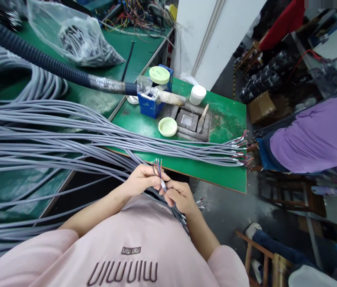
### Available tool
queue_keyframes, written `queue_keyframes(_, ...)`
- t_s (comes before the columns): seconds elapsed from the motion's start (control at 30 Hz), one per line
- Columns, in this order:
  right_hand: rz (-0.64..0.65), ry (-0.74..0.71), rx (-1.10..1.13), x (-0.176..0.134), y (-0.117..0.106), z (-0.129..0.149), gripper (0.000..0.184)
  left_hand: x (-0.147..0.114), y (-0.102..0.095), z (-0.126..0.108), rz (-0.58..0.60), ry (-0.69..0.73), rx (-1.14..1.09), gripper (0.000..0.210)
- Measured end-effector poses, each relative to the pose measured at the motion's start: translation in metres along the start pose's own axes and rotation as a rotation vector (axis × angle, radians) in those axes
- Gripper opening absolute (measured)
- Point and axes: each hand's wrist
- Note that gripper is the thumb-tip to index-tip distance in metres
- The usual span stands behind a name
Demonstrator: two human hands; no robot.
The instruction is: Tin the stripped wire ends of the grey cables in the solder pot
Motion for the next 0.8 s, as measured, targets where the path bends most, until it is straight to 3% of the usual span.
queue_keyframes(0.37, 0.002, 0.081, 0.132, 0.001, -0.007, -0.023, 0.034, 0.002, 0.01, 0.003, -0.191, 0.024, 0.178, 0.046)
queue_keyframes(0.8, 0.005, 0.077, 0.135, 0.0, -0.008, -0.025, 0.035, 0.0, 0.011, 0.004, -0.17, 0.037, 0.164, 0.039)
Point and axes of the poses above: each hand's wrist, its own x-axis towards the middle knuckle, its own y-axis out of the palm, z = x × y, and after that the axes turned 10 degrees about x, right-handed
